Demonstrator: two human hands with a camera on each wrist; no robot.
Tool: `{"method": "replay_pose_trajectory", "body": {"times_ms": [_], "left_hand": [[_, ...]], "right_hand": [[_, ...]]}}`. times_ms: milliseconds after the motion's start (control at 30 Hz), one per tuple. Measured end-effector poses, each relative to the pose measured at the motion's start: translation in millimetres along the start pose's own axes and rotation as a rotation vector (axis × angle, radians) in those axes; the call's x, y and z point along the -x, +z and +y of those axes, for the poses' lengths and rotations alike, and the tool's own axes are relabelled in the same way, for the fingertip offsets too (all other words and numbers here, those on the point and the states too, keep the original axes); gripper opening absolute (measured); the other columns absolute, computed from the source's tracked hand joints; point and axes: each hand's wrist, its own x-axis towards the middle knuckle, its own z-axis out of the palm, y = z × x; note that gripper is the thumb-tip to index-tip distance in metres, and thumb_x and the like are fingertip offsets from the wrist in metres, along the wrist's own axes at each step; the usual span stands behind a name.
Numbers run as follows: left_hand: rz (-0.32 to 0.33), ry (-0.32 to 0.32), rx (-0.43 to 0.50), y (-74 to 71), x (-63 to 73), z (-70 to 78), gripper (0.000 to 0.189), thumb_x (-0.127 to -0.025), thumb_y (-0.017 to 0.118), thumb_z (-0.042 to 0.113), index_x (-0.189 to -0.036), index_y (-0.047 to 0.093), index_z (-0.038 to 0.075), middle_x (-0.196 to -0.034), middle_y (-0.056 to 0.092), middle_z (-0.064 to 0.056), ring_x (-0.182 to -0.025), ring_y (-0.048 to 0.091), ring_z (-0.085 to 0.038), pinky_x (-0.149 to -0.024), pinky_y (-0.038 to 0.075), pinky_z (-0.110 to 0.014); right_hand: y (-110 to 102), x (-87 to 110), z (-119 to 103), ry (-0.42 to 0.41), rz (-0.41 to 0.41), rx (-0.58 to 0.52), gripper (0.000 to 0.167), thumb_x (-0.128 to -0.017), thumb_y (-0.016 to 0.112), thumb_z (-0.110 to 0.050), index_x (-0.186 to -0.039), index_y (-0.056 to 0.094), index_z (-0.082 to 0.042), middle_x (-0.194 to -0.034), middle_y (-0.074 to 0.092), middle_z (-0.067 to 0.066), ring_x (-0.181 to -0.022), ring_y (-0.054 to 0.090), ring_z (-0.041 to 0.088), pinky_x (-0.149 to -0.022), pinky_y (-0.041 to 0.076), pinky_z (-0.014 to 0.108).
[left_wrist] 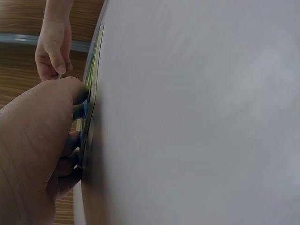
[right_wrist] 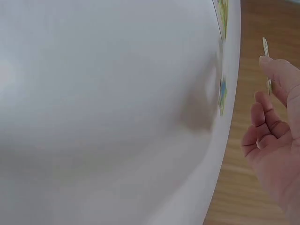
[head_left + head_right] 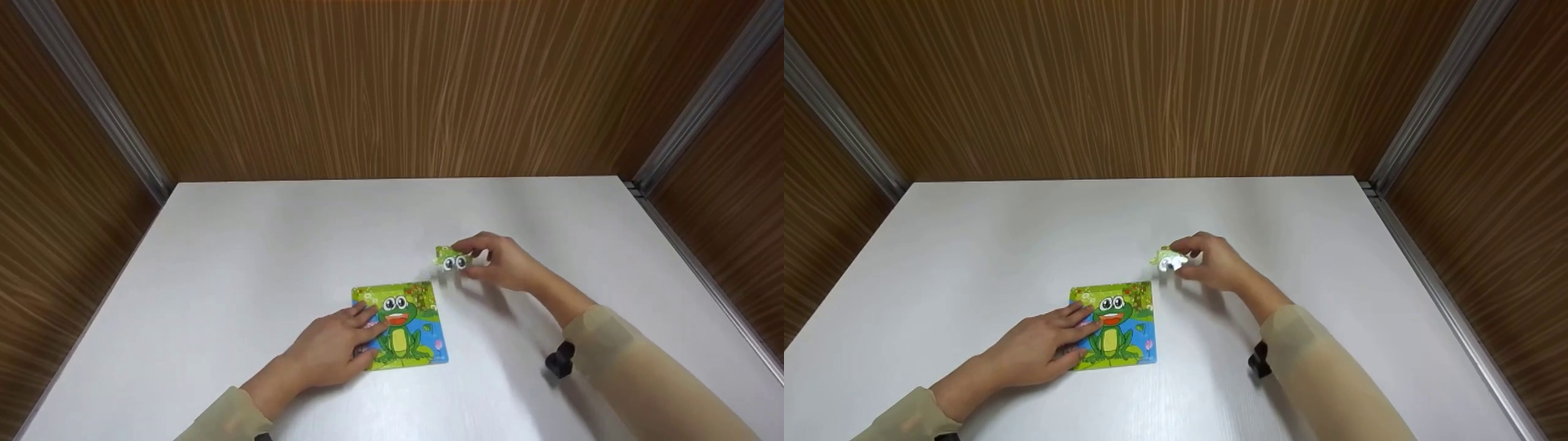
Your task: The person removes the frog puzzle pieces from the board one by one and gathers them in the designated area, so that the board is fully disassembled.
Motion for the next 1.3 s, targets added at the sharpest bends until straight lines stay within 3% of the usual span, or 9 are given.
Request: {"method": "replay_pose_trajectory", "body": {"times_ms": [267,433,667,967,1300], "left_hand": [[0.008,-0.007,0.013,0.8,0.7,-0.2,0.051,-0.11,0.05,0.04,-0.155,0.057,0.018,-0.161,0.049,-0.013,-0.149,0.046,-0.036,-0.117,0.044,-0.051],[0.033,-0.004,0.015,2.3,1.5,-0.1,0.049,-0.109,0.051,0.039,-0.152,0.061,0.018,-0.158,0.053,-0.013,-0.147,0.048,-0.036,-0.115,0.045,-0.051],[0.002,-0.028,0.032,1.7,0.4,1.2,0.051,-0.109,0.05,0.041,-0.154,0.059,0.018,-0.161,0.049,-0.013,-0.148,0.046,-0.036,-0.117,0.043,-0.05],[-0.014,-0.036,0.028,1.1,0.4,1.5,0.051,-0.11,0.05,0.042,-0.154,0.059,0.018,-0.161,0.048,-0.012,-0.149,0.045,-0.035,-0.118,0.042,-0.05],[0.024,-0.005,-0.007,3.2,0.5,-1.5,0.05,-0.108,0.053,0.041,-0.152,0.062,0.019,-0.159,0.052,-0.013,-0.148,0.048,-0.035,-0.115,0.045,-0.05]], "right_hand": [[-22.8,-2.0,26.2,0.151,-0.012,0.01,0.046,-0.091,0.082,-0.008,-0.136,0.072,-0.007,-0.124,0.071,0.009,-0.113,0.061,0.029,-0.093,0.051,0.043],[-26.7,-1.7,42.7,0.242,-0.019,0.013,0.046,-0.093,0.08,-0.011,-0.138,0.071,-0.008,-0.123,0.069,0.01,-0.111,0.058,0.028,-0.094,0.051,0.04],[-27.0,0.9,56.9,0.36,-0.027,-0.035,0.049,-0.095,0.08,-0.014,-0.142,0.068,-0.007,-0.128,0.066,0.013,-0.11,0.054,0.027,-0.093,0.048,0.035],[-27.2,-2.6,58.7,0.428,-0.053,-0.078,0.049,-0.095,0.081,-0.019,-0.143,0.069,-0.013,-0.13,0.062,0.011,-0.114,0.05,0.028,-0.097,0.045,0.038],[-26.3,-2.2,64.5,0.484,-0.033,-0.096,0.05,-0.095,0.082,-0.024,-0.143,0.068,-0.019,-0.139,0.059,0.01,-0.123,0.048,0.03,-0.11,0.041,0.046]]}}
